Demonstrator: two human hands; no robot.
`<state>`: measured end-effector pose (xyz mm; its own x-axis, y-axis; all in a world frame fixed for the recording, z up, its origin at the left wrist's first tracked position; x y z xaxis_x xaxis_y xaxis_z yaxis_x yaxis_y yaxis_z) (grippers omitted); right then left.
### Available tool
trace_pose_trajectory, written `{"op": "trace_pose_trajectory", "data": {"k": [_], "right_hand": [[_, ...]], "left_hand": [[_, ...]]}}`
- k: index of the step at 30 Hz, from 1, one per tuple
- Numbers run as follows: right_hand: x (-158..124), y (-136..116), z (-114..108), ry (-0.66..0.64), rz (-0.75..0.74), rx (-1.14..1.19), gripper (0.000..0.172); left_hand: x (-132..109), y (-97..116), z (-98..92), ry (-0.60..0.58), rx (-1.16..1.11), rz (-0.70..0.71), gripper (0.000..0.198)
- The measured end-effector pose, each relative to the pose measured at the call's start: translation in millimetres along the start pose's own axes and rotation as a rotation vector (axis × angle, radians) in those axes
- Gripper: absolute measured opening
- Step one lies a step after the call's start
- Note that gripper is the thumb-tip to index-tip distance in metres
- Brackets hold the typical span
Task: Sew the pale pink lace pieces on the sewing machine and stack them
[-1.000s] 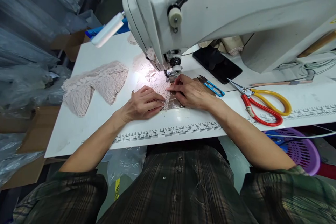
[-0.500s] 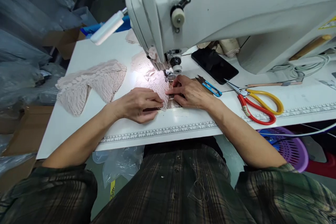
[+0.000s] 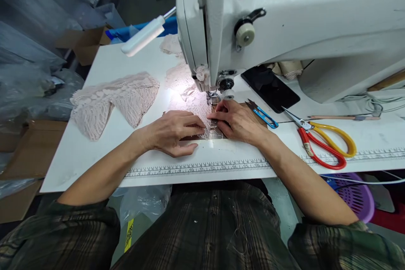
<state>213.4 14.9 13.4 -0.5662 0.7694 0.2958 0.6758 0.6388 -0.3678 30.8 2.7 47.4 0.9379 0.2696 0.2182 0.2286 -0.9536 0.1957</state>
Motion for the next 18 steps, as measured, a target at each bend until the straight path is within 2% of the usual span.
{"op": "trace_pose_trajectory", "data": {"k": [11,18], "right_hand": [[6.7,0.4,3.8,-0.042,0.118,-0.184,0.041],[1.9,-4.2,1.6,-0.012,0.026,-0.13,0.038]], "left_hand": [[1.1,-4.0,7.4,-0.06,0.086,-0.088,0.03],[2.7,-5.5,12.9,-0.084,0.158,-0.135,0.035]]}}
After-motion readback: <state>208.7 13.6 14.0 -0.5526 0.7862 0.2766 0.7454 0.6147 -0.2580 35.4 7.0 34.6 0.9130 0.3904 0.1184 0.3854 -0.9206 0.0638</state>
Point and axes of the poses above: each hand's wrist, its own x-axis towards the middle knuckle, its own z-axis out of the palm, y = z × x, the point moved 5 cm from there along x, towards the middle knuckle, and after that the axes turned 1 degree about z, right-handed, at the moved point
